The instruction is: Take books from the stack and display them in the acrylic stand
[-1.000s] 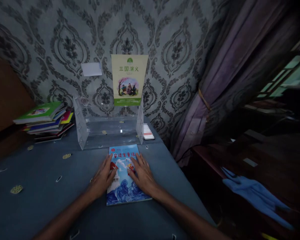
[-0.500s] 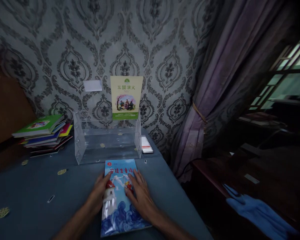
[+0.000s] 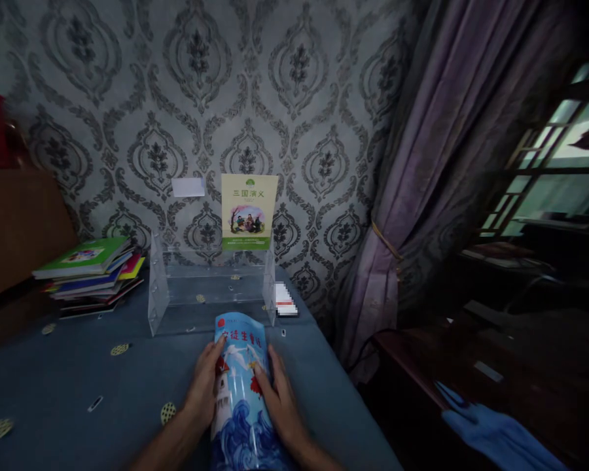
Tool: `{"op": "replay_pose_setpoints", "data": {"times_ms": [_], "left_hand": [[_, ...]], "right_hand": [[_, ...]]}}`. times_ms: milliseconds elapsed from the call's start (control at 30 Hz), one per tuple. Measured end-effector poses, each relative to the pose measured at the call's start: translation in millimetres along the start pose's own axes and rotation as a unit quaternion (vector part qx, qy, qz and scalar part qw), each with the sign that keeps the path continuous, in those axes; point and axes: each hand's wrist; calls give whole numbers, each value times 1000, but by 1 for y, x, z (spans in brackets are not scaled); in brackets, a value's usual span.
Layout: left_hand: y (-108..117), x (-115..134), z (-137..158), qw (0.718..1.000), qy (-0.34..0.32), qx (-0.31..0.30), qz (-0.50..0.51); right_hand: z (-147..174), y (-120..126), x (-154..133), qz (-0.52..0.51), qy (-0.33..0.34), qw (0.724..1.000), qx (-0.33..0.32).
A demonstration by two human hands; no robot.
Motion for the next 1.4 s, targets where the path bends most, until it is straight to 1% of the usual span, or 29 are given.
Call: {"op": "replay_pose_setpoints", "data": {"times_ms": [67, 100, 167, 233, 267, 300, 333, 367, 400, 467, 500, 533, 567, 600, 733, 833, 933, 1000, 1067, 1133, 1267, 1333, 1400], "left_hand": [[-12, 8, 11, 1000, -29, 8, 9], [-16, 11, 15, 999, -42, 5, 3], [-22, 18, 23, 997, -67, -18, -21], [-24, 26, 27, 993, -100, -36, -43], [-23, 31, 28, 990, -122, -43, -52], [-22, 36, 29, 986, -149, -47, -60], [-20, 41, 29, 980, -178, -50, -70], [-17, 46, 28, 972, -211, -53, -85], [-14, 51, 28, 963, -245, -55, -102], [-5, 58, 27, 942, -301, -58, -139], [0, 59, 26, 933, -320, -57, -153], [5, 59, 26, 928, -330, -53, -162], [10, 57, 26, 928, -330, -50, -168], [15, 54, 26, 930, -321, -49, -174], [29, 41, 28, 937, -288, -61, -190], [33, 39, 31, 933, -285, -72, -208], [38, 45, 36, 925, -267, -75, -259], [43, 51, 40, 914, -255, -78, -306], [48, 58, 43, 895, -248, -82, -361], [54, 65, 46, 873, -246, -83, -413], [62, 72, 45, 832, -246, -86, -489], [66, 71, 42, 824, -243, -89, -504], [68, 69, 38, 824, -243, -91, -504]], "right_hand": [[-2, 0, -9, -96, -66, 993, 25], [-4, -1, -16, -154, -95, 983, 26], [-7, -1, -34, -262, -140, 955, 12], [-12, -1, -56, -331, -160, 930, -6], [-15, 0, -68, -348, -155, 925, -9], [-19, 0, -78, -355, -139, 924, -10], [-23, 2, -87, -356, -110, 928, -8], [-27, 4, -94, -350, -66, 934, -7], [-30, 6, -99, -329, -6, 944, -9], [-33, 10, -102, -249, 121, 961, -14], [-32, 12, -100, -202, 170, 964, -21], [-30, 14, -97, -159, 200, 966, -33], [-26, 15, -92, -126, 211, 968, -47], [-22, 15, -87, -102, 207, 971, -65], [-8, 16, -74, -59, 165, 978, -113], [-5, 22, -76, -29, 167, 977, -130], [-4, 33, -83, 24, 182, 973, -138], [-4, 42, -88, 67, 199, 967, -147], [-3, 50, -93, 91, 215, 959, -159], [-3, 57, -98, 86, 214, 956, -180], [-3, 63, -104, 46, 181, 959, -215], [-4, 62, -104, 25, 177, 960, -218], [-5, 59, -102, 4, 174, 961, -215]]}}
Point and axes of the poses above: each hand's wrist, its own z-axis away from the middle knuckle, its own y-axis out of the back of the hand, x = y × z, and after that the axes turned 14 degrees about y, right-handed
